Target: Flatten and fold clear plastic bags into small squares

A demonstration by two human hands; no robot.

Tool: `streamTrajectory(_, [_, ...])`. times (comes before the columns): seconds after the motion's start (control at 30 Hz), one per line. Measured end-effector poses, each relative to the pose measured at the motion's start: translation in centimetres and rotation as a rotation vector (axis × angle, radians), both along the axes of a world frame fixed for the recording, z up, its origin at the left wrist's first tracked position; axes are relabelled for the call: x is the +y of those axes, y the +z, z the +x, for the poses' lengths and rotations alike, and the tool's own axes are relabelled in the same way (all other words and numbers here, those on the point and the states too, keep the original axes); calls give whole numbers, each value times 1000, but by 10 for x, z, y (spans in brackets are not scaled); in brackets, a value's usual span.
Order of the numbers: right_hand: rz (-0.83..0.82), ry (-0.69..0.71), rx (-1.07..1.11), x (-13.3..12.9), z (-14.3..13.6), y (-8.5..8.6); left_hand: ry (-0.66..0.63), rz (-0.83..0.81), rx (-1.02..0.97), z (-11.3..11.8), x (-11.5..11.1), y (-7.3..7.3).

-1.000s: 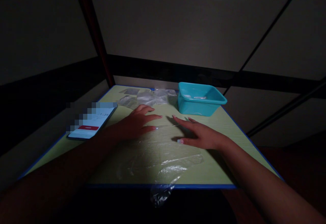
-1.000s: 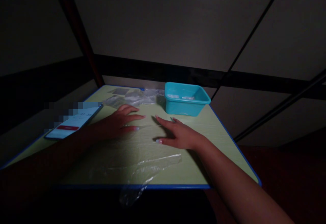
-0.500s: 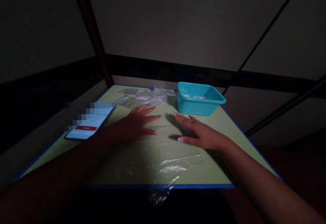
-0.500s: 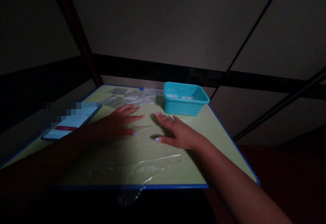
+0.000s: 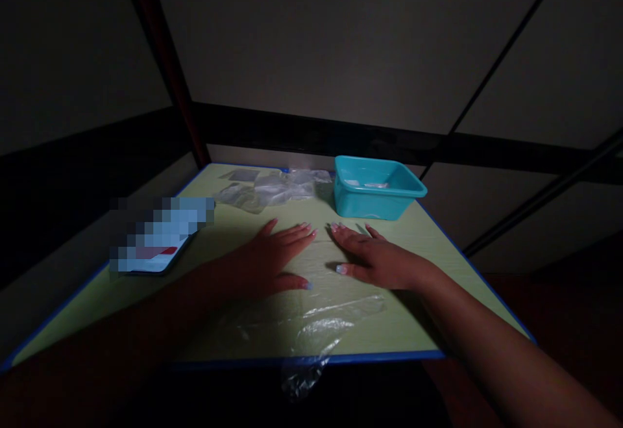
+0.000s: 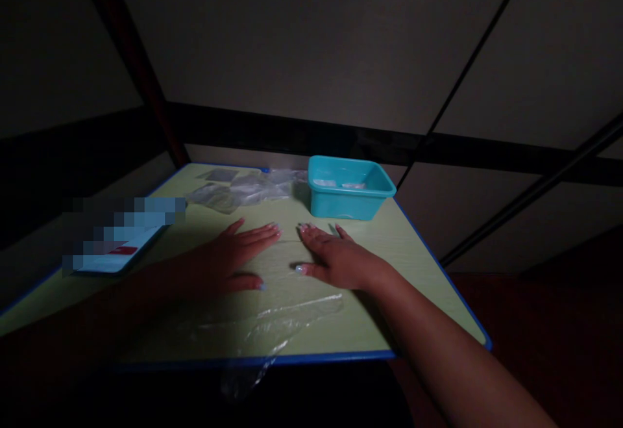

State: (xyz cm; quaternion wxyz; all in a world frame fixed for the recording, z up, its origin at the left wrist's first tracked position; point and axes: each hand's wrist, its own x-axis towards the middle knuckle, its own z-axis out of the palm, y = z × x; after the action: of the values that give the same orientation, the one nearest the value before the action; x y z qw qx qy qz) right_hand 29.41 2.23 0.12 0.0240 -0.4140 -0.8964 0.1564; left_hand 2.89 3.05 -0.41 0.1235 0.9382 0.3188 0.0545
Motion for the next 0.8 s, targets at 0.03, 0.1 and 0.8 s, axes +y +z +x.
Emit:
streamTrajectory(0.03, [1, 10, 0, 0, 0, 1, -3, -22, 5, -1, -1, 0])
streamTrajectory(0.1, [16, 18, 0, 0, -1, 3, -6, -49, 17, -3, -1, -2])
streamTrajectory(0.8, [-71, 2, -155, -5, -3, 1, 231, 365, -320, 2, 6, -7])
